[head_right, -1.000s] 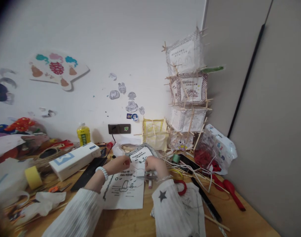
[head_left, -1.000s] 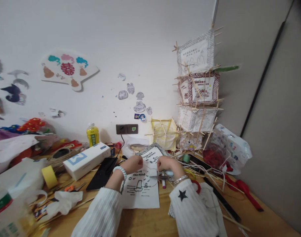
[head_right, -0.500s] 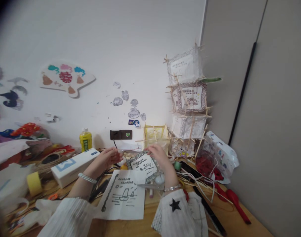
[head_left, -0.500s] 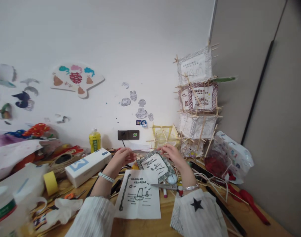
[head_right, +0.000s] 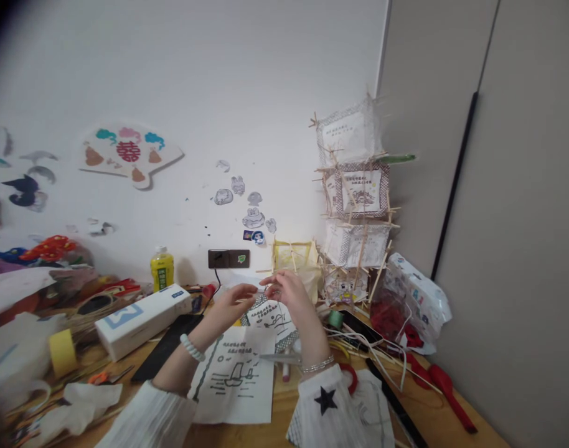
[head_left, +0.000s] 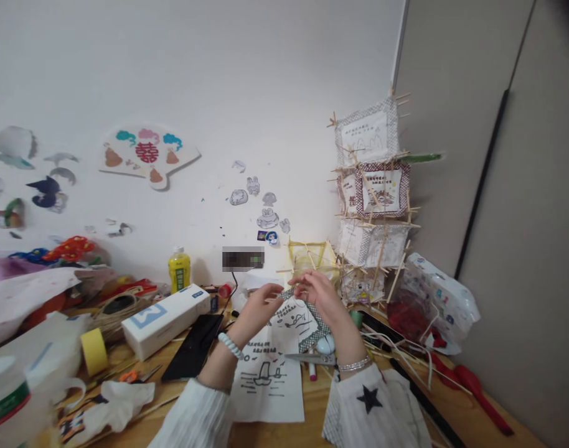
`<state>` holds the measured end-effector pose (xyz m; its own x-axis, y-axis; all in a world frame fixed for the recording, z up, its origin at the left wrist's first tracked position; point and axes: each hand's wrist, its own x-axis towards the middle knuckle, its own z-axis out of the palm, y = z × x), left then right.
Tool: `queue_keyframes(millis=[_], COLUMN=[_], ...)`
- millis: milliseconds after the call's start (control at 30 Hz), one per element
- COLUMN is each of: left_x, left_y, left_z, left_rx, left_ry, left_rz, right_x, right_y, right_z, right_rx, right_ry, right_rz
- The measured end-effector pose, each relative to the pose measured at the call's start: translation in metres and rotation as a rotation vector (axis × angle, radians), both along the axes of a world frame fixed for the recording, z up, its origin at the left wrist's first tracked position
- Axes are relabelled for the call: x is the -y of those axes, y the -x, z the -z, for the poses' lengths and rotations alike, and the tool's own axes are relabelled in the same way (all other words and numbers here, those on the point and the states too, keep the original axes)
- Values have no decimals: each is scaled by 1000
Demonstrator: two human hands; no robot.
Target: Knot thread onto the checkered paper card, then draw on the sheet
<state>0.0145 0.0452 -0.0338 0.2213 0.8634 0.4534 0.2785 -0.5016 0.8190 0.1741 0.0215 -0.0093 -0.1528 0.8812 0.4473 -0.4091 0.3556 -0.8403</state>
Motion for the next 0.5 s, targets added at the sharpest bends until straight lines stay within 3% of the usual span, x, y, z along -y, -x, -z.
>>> queue_keyframes(millis=[100,200,333,500], left_x=[9,18,26,29], left_y=[-14,-22,-24,-21], left_z=[-1,-4,-7,-11], left_rx=[30,189,404,431], left_ry=[13,181,366,394], left_rz=[184,375,359,377], right_x=[0,1,2,2], right_y=[2,2,0,-3], right_z=[-1,-2,-5,-4], right_rx=[-27,-49,-81,-128], right_ry=[-9,2,13,-7], right_rz=[-22,-25,-29,-73])
